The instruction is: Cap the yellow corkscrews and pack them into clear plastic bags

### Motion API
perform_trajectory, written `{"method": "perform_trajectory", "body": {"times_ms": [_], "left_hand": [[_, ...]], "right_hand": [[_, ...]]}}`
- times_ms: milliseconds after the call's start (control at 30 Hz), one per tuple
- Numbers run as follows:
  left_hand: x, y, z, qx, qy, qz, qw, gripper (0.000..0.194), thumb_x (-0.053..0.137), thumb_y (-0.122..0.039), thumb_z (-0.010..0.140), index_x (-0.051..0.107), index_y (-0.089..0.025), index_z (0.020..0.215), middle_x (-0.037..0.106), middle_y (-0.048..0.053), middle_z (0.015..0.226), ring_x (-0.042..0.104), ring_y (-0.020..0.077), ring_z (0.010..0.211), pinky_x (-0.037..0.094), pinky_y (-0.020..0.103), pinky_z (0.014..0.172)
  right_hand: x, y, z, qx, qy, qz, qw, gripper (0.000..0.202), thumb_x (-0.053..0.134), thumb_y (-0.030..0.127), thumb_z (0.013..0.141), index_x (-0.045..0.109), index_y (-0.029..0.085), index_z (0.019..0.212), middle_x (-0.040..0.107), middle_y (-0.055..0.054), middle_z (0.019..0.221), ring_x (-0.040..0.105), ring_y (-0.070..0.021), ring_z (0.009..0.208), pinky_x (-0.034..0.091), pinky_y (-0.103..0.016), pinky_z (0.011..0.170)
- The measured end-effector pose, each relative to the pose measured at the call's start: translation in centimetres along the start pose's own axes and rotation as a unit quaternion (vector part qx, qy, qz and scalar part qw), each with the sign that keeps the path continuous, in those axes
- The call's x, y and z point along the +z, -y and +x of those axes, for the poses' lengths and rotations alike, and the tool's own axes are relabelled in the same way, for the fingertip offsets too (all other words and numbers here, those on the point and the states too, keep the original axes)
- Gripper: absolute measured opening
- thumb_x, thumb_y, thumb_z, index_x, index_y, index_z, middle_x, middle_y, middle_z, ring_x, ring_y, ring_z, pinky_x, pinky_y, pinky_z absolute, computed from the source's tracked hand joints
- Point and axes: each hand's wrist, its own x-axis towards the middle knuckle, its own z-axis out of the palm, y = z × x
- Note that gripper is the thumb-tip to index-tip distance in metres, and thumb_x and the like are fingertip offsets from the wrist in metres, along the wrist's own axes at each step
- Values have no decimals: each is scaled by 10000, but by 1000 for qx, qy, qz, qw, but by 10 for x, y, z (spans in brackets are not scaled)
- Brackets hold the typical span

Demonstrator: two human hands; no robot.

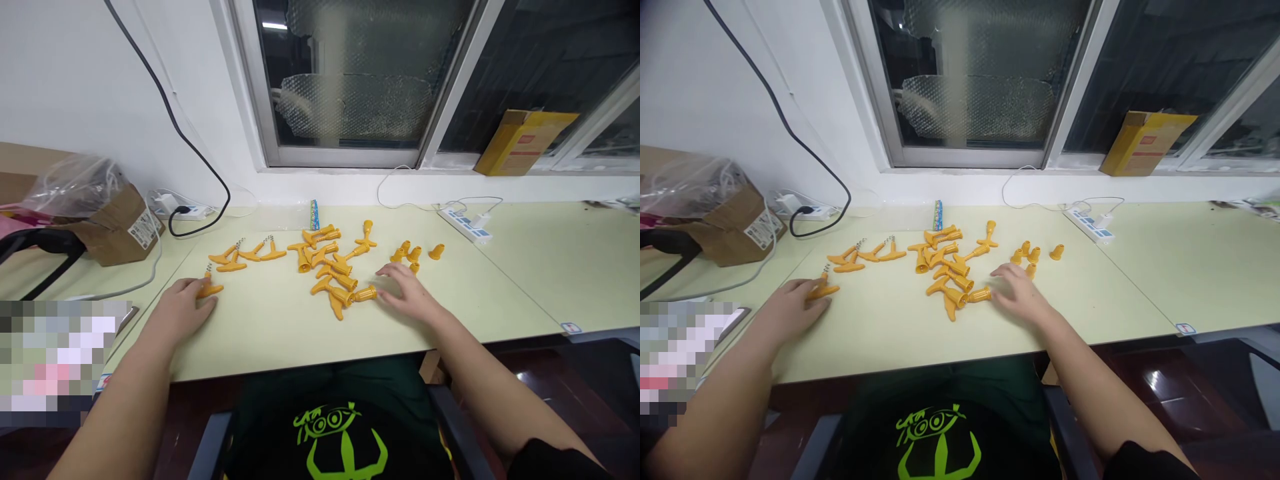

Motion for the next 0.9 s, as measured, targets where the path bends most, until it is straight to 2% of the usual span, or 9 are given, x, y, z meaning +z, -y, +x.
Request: {"method": "perform_trajectory", "body": {"times_ms": [100, 200, 300, 400, 533, 667, 900], "left_hand": [[-6, -32, 6, 36, -24, 3, 999, 518, 545, -454, 900, 617, -186, 1338, 583, 164, 1353, 563, 379, 1273, 464, 530, 1096], [-4, -80, 14, 159, -3, -34, 987, 456, 509, -409, 937, 628, -216, 1332, 583, 128, 1389, 535, 341, 1325, 442, 503, 1129], [9, -124, 28, 261, 37, -69, 962, 438, 533, -301, 920, 631, -239, 1343, 579, 116, 1431, 527, 319, 1350, 434, 492, 1147], [26, -153, 48, 310, 41, -82, 946, 487, 533, -164, 872, 639, -242, 1341, 584, 113, 1455, 526, 316, 1363, 422, 488, 1164], [42, -170, 71, 333, 48, -70, 939, 496, 469, -63, 840, 688, -211, 1261, 656, 125, 1350, 585, 314, 1286, 459, 475, 1121], [46, -175, 75, 330, 49, -81, 939, 501, 447, -42, 829, 702, -221, 1221, 687, 113, 1272, 628, 298, 1209, 501, 452, 1057], [45, -177, 67, 328, 51, -115, 936, 410, 493, -127, 867, 716, -235, 1194, 670, 105, 1243, 623, 298, 1191, 495, 448, 1061]], "right_hand": [[12, 20, 7, -39, 88, 48, 994, 432, 684, 247, 887, 606, 266, 1311, 636, -111, 1297, 586, -297, 1224, 489, -494, 1060], [15, 26, 17, -6, 122, 46, 991, 317, 659, 179, 866, 676, 254, 1174, 708, -82, 1159, 636, -279, 1118, 513, -466, 993], [7, 20, 28, 41, 167, 46, 984, 271, 639, 153, 837, 698, 249, 1084, 727, -57, 1082, 664, -248, 1003, 531, -404, 885], [-7, 10, 40, 69, 190, 53, 978, 253, 656, 161, 790, 700, 236, 1029, 721, -47, 1039, 660, -224, 914, 517, -348, 789], [-23, -4, 48, 123, 180, 61, 974, 260, 660, 213, 772, 697, 228, 1029, 676, -22, 901, 601, -183, 747, 471, -308, 673], [-33, -13, 51, 161, 166, 100, 968, 251, 650, 268, 787, 679, 229, 1033, 558, 37, 715, 510, -147, 623, 421, -279, 605], [-41, -13, 67, 173, 109, 124, 971, 327, 638, 251, 771, 671, 238, 1095, 583, 21, 792, 501, -143, 637, 432, -286, 596]]}}
